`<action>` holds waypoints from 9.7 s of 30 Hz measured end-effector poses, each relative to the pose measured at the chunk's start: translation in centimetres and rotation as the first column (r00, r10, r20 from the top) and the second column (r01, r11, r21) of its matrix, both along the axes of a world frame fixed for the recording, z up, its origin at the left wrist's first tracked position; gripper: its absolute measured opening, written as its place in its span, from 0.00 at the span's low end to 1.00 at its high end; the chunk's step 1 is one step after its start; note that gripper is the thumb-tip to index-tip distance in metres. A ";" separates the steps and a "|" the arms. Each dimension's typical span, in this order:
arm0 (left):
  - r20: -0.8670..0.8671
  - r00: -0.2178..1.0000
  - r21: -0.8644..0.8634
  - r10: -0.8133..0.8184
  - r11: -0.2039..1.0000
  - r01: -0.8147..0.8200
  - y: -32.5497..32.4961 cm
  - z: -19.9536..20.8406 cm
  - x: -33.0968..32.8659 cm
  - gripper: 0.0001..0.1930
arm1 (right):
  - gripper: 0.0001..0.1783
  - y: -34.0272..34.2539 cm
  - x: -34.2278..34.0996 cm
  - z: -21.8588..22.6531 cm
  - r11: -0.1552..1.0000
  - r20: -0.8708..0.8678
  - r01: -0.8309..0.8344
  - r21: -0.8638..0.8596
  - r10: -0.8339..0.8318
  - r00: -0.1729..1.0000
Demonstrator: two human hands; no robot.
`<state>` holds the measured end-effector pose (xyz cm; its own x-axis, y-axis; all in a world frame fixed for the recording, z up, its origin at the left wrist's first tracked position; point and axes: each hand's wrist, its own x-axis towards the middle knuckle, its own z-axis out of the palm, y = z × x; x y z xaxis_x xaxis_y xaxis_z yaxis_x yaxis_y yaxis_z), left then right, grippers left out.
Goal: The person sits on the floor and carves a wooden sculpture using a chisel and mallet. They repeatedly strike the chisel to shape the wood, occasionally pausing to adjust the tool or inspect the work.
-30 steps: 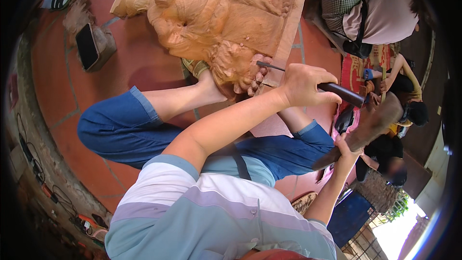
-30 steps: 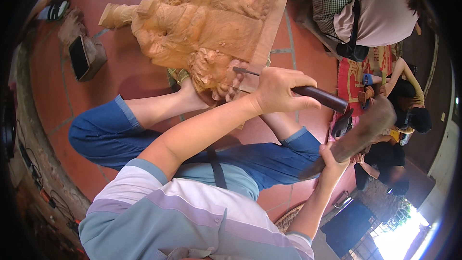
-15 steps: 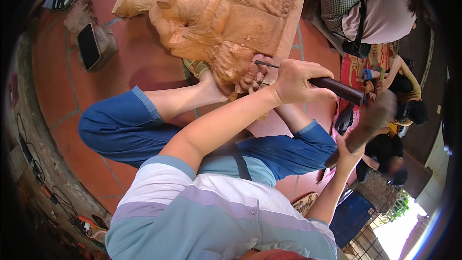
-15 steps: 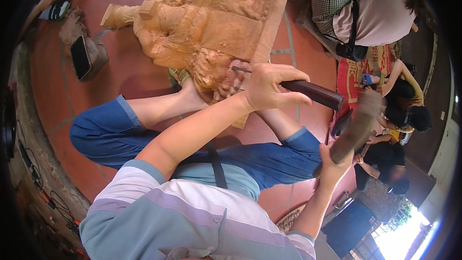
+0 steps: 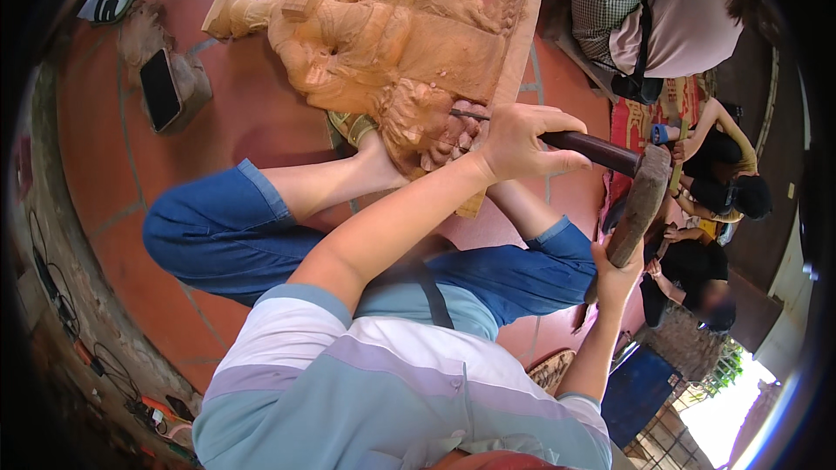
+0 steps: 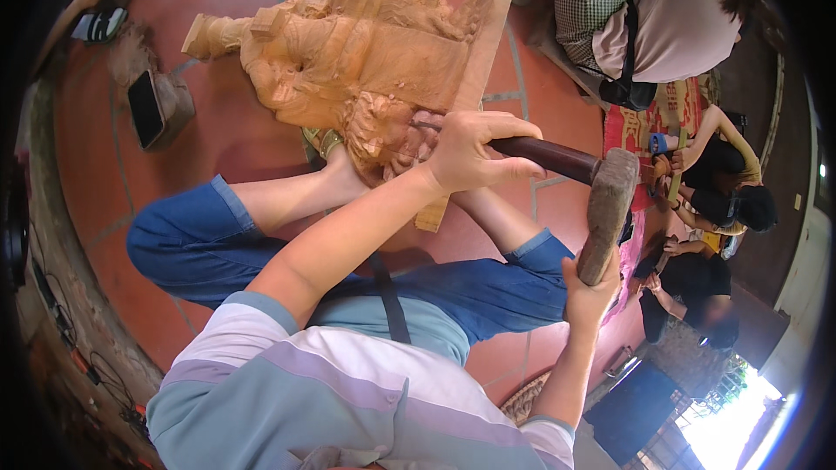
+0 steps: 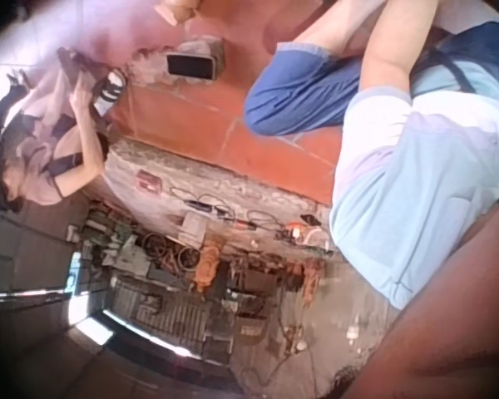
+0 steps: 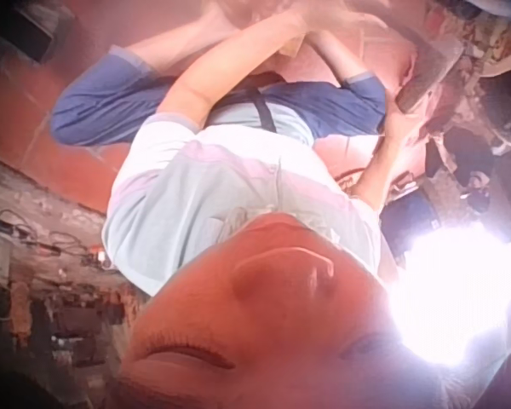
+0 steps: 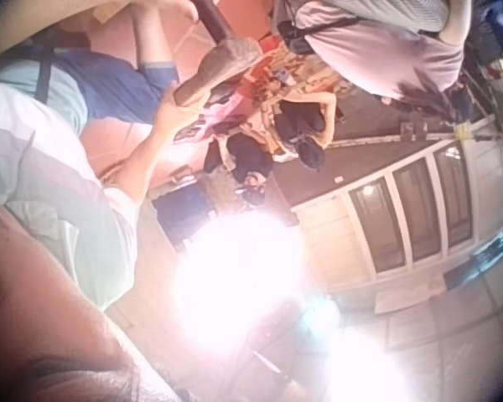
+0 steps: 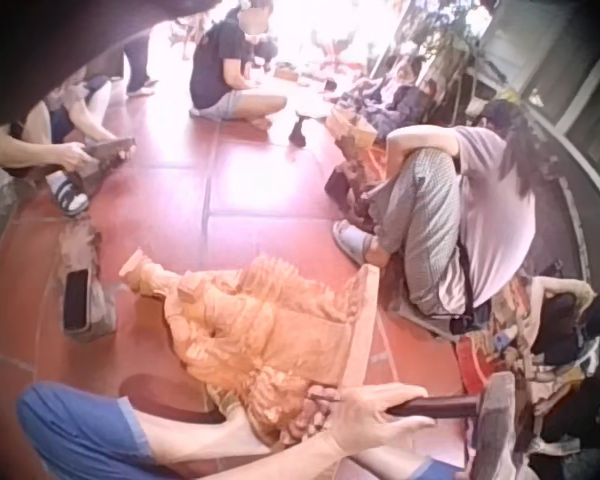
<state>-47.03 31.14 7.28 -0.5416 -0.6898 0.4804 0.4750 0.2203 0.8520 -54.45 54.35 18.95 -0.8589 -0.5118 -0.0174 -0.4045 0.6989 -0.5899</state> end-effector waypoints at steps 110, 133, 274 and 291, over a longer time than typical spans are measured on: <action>0.241 0.964 -0.088 0.108 0.992 -0.090 2.3 0.5 -2.5 0.18 | 0.24 -0.3 -2.5 0.5 0.987 0.249 0.134 -0.088 -0.108 0.962; 0.193 0.975 -0.018 0.107 0.994 -0.105 1.5 0.9 -1.6 0.17 | 0.24 -0.8 -1.5 1.0 1.000 -0.027 0.010 -0.007 -0.010 1.000; 0.318 0.919 0.055 -0.234 0.972 0.229 11.0 3.4 7.8 0.20 | 0.30 -8.5 -7.7 3.4 0.888 -0.051 -0.458 -0.040 0.456 0.888; 0.293 0.951 0.078 -0.102 0.994 0.082 7.5 5.0 5.8 0.20 | 0.23 -7.0 -9.4 2.6 0.860 0.061 -0.496 0.119 0.492 0.868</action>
<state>-41.18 38.61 12.25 -0.7153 -0.6546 0.2447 0.2145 0.1276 0.9683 -63.84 47.38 21.57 -0.4922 -0.8606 -0.1305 -0.7011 0.4808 -0.5266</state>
